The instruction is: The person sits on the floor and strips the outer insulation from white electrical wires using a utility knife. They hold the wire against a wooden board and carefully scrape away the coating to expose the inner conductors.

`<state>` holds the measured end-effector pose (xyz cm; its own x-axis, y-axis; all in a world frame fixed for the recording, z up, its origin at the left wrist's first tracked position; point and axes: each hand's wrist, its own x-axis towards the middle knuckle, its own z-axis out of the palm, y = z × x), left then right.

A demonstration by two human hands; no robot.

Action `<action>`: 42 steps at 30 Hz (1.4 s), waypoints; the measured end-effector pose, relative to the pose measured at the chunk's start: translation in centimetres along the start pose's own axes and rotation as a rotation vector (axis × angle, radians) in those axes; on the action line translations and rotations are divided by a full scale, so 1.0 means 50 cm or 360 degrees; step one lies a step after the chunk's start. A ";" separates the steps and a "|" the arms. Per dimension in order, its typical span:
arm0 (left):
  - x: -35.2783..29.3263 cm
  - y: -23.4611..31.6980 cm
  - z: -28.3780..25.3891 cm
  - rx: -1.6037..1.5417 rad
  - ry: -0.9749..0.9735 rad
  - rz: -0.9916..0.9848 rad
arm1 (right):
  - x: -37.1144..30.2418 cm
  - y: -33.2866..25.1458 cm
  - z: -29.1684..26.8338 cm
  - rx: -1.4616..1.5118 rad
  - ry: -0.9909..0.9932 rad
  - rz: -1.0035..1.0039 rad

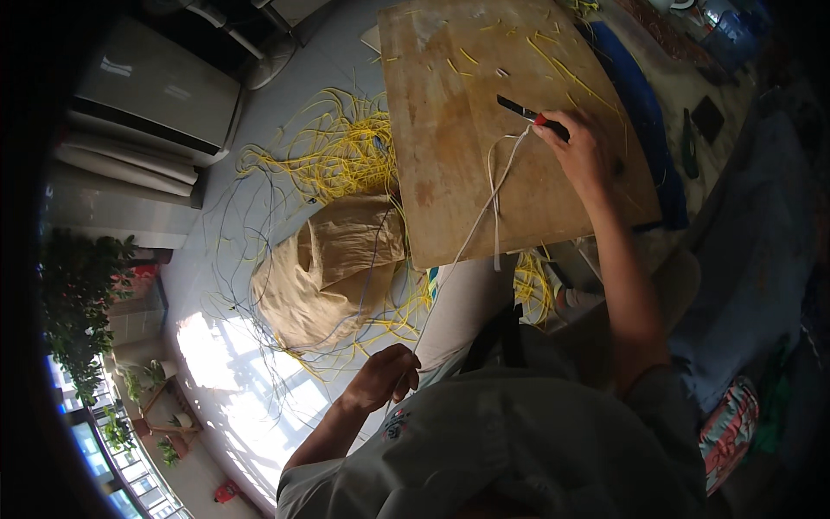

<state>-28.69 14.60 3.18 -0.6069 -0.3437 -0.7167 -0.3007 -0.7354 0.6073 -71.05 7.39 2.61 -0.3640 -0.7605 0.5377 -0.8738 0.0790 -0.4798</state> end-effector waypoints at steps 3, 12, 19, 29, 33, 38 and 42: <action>-0.005 0.012 -0.005 0.0006 -0.0103 0.0128 | 0.002 0.010 0.011 -0.0123 -0.0134 0.0031; 0.120 0.183 0.067 0.0452 -0.0228 0.0556 | -0.006 0.030 0.032 -0.0288 -0.0086 -0.0015; 0.305 0.331 0.172 0.1109 0.0171 0.1003 | -0.006 0.012 0.025 -0.0445 -0.0077 -0.0061; 0.412 0.345 0.221 0.2569 0.0922 0.1694 | -0.010 0.010 0.015 -0.0473 -0.0093 -0.0116; 0.406 0.347 0.224 0.2756 0.0960 0.1558 | -0.011 0.019 0.019 -0.0298 -0.0039 -0.0032; 0.409 0.338 0.229 0.2783 0.0995 0.1545 | -0.041 0.010 -0.019 -0.0162 0.0017 0.0011; 0.414 0.325 0.218 0.2580 0.0918 0.1637 | -0.061 -0.027 -0.046 -0.0184 -0.0055 -0.0111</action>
<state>-54.19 1.90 1.94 -0.7896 -0.5684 0.2314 -0.5210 0.8201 0.2366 -69.50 11.11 3.20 -0.2915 -0.7884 0.5417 -0.9286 0.0973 -0.3580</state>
